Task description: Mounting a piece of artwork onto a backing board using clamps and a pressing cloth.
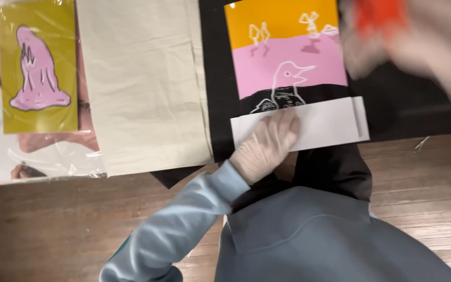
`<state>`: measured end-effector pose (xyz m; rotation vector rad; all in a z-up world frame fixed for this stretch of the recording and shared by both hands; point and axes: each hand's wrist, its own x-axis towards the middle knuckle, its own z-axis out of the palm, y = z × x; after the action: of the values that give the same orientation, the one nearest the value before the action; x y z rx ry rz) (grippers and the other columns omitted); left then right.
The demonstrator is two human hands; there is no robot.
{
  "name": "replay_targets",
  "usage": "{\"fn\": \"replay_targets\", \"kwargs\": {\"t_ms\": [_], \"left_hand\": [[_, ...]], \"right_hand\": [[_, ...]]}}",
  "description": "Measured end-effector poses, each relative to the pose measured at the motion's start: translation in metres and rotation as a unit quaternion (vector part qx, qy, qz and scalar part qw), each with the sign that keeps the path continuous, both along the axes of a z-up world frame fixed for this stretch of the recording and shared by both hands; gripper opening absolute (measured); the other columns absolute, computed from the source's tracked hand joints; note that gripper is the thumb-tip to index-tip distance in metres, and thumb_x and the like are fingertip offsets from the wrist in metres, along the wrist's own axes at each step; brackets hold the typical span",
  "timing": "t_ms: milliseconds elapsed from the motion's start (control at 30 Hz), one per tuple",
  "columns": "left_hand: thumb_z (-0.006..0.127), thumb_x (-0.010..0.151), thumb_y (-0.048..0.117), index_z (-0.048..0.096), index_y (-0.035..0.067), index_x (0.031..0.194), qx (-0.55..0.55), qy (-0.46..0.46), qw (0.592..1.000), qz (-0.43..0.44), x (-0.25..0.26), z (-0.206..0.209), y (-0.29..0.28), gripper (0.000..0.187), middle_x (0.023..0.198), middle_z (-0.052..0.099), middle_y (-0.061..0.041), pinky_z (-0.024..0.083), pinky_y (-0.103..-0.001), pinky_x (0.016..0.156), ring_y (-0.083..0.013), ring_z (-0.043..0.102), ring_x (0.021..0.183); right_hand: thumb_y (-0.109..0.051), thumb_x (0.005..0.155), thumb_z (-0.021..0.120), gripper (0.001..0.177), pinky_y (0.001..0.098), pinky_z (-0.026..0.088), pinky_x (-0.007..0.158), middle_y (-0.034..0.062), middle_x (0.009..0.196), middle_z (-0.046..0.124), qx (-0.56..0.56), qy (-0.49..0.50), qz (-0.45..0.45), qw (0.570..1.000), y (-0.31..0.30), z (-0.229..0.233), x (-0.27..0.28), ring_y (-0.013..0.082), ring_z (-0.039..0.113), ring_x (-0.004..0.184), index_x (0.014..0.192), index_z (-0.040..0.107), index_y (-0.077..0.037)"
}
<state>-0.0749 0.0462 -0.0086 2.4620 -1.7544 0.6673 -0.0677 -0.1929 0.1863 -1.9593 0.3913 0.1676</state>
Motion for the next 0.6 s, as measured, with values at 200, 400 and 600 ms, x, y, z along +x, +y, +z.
{"fn": "replay_targets", "kwargs": {"t_ms": [200, 400, 600], "left_hand": [[0.056, 0.091, 0.009, 0.051, -0.001, 0.139, 0.019, -0.004, 1.0, 0.011, 0.0, 0.004, 0.001, 0.049, 0.149, 0.05, -0.017, 0.055, -0.034, 0.095, -0.0275, 0.061, 0.12], [0.06, 0.094, 0.009, 0.053, 0.002, 0.137, 0.043, -0.021, 0.999, 0.007, 0.0, 0.01, -0.001, 0.044, 0.146, 0.049, -0.015, 0.054, -0.033, 0.094, -0.0255, 0.059, 0.111], [0.06, 0.094, 0.007, 0.054, 0.005, 0.137, 0.059, -0.005, 0.998, 0.027, -0.002, 0.011, -0.003, 0.043, 0.146, 0.048, -0.013, 0.054, -0.032, 0.092, -0.0241, 0.059, 0.112]], "right_hand": [[-0.039, 0.1, 0.056, 0.061, 0.0507, 0.056, 0.085, 0.0173, 0.116, 0.063, 0.317, 0.034, -0.008, 0.948, -0.039, -0.185, -0.251, 0.0306, 0.067, 0.101, 0.148, 0.046, -0.002], [-0.053, 0.093, 0.052, 0.066, 0.0342, 0.049, 0.082, 0.008, 0.1, 0.062, 0.265, 0.017, 0.024, 0.964, 0.034, -0.219, -0.29, 0.0168, 0.058, 0.083, 0.137, 0.052, -0.003], [-0.052, 0.093, 0.059, 0.06, 0.0257, 0.043, 0.073, 0.0028, 0.086, 0.058, 0.289, -0.003, -0.045, 0.956, 0.053, -0.226, -0.263, 0.0114, 0.051, 0.073, 0.128, 0.057, -0.002]]}}
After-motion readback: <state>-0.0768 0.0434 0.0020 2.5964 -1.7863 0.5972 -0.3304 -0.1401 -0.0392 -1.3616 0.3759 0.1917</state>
